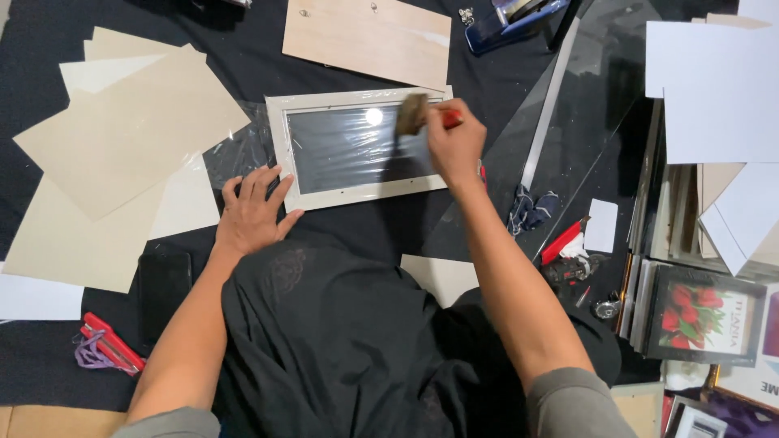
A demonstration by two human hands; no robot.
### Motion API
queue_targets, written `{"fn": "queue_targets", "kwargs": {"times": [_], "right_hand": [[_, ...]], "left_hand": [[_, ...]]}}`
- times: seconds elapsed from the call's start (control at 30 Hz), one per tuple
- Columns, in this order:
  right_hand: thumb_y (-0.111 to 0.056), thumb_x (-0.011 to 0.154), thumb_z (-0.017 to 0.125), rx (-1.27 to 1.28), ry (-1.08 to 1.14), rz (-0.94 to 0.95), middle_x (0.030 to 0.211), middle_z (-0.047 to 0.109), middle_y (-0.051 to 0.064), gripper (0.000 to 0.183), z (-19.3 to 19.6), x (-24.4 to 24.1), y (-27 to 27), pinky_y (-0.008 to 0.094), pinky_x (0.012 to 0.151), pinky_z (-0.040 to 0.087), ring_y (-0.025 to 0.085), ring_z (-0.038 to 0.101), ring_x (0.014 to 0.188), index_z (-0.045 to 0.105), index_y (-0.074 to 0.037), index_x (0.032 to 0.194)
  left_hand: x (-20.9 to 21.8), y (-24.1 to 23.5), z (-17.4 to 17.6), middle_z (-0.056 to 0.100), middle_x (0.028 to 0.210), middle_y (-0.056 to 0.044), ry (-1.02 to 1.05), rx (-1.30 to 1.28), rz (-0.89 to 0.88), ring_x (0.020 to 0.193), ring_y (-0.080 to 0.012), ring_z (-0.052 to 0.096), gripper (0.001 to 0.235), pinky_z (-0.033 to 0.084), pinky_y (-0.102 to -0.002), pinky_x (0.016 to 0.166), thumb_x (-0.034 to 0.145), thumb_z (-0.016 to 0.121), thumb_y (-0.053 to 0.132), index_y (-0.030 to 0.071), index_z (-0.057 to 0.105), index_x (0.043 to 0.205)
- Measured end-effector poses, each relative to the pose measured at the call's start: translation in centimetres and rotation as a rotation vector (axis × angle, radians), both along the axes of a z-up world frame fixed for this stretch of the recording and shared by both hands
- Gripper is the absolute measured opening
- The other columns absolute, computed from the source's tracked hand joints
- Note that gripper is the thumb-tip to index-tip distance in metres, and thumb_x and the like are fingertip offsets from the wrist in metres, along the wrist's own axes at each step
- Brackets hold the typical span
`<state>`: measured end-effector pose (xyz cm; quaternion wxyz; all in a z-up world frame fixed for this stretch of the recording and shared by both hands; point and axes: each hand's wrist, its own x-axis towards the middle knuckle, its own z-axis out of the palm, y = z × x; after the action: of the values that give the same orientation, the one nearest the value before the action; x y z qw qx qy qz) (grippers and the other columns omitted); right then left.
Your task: The person brushes a wooden frame back, then uses a utility knife to cut along the edges of a plastic film covering the frame. They remove the film, flip the frame, and brush the glass surface. The person then uses the utility knife again on the glass side before brushing once more.
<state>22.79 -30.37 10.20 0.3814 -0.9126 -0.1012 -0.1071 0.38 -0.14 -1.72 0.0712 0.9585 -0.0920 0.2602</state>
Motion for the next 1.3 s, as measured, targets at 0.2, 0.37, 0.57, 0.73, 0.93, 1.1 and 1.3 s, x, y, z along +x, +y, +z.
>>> {"fn": "queue_targets", "kwargs": {"times": [0.2,0.37,0.57,0.73,0.93,1.1,1.3], "right_hand": [[-0.025,0.086,0.073,-0.047,0.032,-0.121,0.07,0.071,0.014,0.01,-3.6,3.0,-2.5,0.046,0.066,0.055,0.039,0.073,0.073,0.076,-0.015,0.088],[-0.026,0.084,0.071,-0.039,0.042,-0.116,0.069,0.072,0.006,0.007,-2.1,3.5,-3.4,0.038,0.068,0.056,0.031,0.073,0.071,0.076,-0.023,0.087],[-0.017,0.095,0.064,-0.042,0.003,0.097,0.079,0.072,0.002,0.009,6.0,0.6,-4.2,0.031,0.065,0.052,0.017,0.069,0.069,0.072,-0.013,0.093],[-0.022,0.097,0.064,-0.465,0.255,0.53,0.115,0.058,0.017,0.018,4.3,-9.6,-7.3,0.046,0.068,0.058,0.036,0.064,0.087,0.07,-0.01,0.109],[-0.003,0.073,0.062,-0.729,-0.296,0.603,0.091,0.05,0.017,0.018,0.0,-17.4,-8.8,0.045,0.056,0.035,0.034,0.043,0.072,0.052,-0.006,0.088],[-0.01,0.088,0.06,-0.868,-0.082,0.698,0.099,0.051,0.016,0.002,-5.4,-19.4,-9.7,0.041,0.071,0.046,0.032,0.051,0.082,0.06,-0.01,0.09],[-0.013,0.092,0.065,-0.758,0.322,0.753,0.127,0.047,0.017,0.038,-5.9,-18.4,-9.9,0.048,0.072,0.054,0.037,0.052,0.101,0.06,-0.007,0.13]], "left_hand": [[-0.1,-0.1,-0.4,0.059,0.136,-0.007,0.021,0.018,0.026,0.132,-0.0238,0.053,0.057,0.027,-0.048,0.106,0.101,0.049,0.062,0.02,0.063,0.137],[-0.1,-0.1,-0.4,0.06,0.136,-0.007,0.021,0.008,0.019,0.131,-0.0236,0.054,0.057,0.028,-0.047,0.104,0.1,0.051,0.061,0.02,0.064,0.137],[0.1,0.4,2.0,0.06,0.142,-0.008,-0.002,0.155,-0.005,0.128,-0.0254,0.06,0.056,0.038,-0.043,0.096,0.102,0.058,0.061,0.017,0.065,0.137],[-0.3,0.1,2.1,0.062,0.144,-0.007,0.028,0.148,-0.009,0.13,-0.0249,0.062,0.056,0.036,-0.042,0.098,0.102,0.058,0.06,0.018,0.066,0.138],[-0.9,-0.2,2.6,0.055,0.152,-0.013,0.126,0.114,-0.041,0.136,-0.0318,0.059,0.057,0.038,-0.049,0.101,0.105,0.062,0.054,0.012,0.064,0.144],[-1.0,-0.4,3.1,0.055,0.149,-0.014,0.133,0.087,-0.064,0.136,-0.0325,0.056,0.057,0.037,-0.049,0.1,0.105,0.067,0.048,0.007,0.065,0.144],[-1.1,-0.3,2.5,0.056,0.15,-0.015,0.139,0.11,-0.051,0.136,-0.0334,0.057,0.058,0.037,-0.05,0.101,0.108,0.063,0.05,0.007,0.066,0.146]]}}
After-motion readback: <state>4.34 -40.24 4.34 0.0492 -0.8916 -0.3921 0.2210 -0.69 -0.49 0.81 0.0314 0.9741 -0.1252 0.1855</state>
